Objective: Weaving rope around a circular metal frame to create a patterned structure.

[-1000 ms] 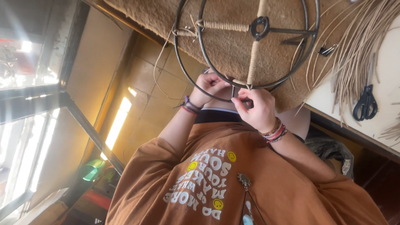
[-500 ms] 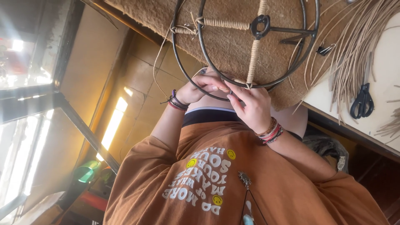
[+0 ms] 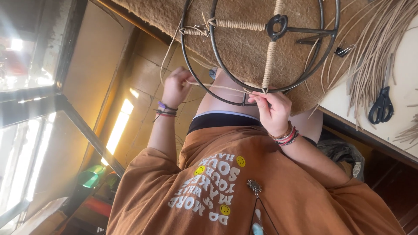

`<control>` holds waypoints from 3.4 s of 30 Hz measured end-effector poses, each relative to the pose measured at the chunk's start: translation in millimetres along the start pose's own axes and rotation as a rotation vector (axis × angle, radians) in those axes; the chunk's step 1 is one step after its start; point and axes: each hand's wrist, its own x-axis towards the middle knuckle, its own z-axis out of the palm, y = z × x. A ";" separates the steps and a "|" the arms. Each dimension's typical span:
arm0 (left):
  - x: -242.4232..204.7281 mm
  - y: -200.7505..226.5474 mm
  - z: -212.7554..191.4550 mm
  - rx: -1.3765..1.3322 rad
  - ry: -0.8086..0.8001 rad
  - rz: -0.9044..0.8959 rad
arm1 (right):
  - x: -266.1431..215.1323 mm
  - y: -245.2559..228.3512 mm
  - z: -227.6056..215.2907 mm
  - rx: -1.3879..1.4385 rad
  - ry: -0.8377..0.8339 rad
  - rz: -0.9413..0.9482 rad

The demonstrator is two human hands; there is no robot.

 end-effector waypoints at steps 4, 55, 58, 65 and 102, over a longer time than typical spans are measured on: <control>-14.0 -8.6 -6.4 0.181 0.144 -0.162 | -0.2 4.7 -0.9 0.050 0.006 -0.031; 26.0 110.3 103.4 -0.959 -0.210 -0.130 | 6.3 -27.4 -8.2 -0.404 -0.273 -0.169; 25.0 94.6 110.1 -0.838 -0.119 -0.164 | 7.6 -24.7 -3.2 -0.285 -0.249 -0.100; 8.4 127.1 55.6 -0.718 -0.054 -0.194 | 21.4 -45.0 -4.3 -0.281 -0.263 -0.037; -6.7 135.3 84.4 -0.730 -0.123 0.036 | 2.6 -15.4 -8.3 0.369 0.024 0.119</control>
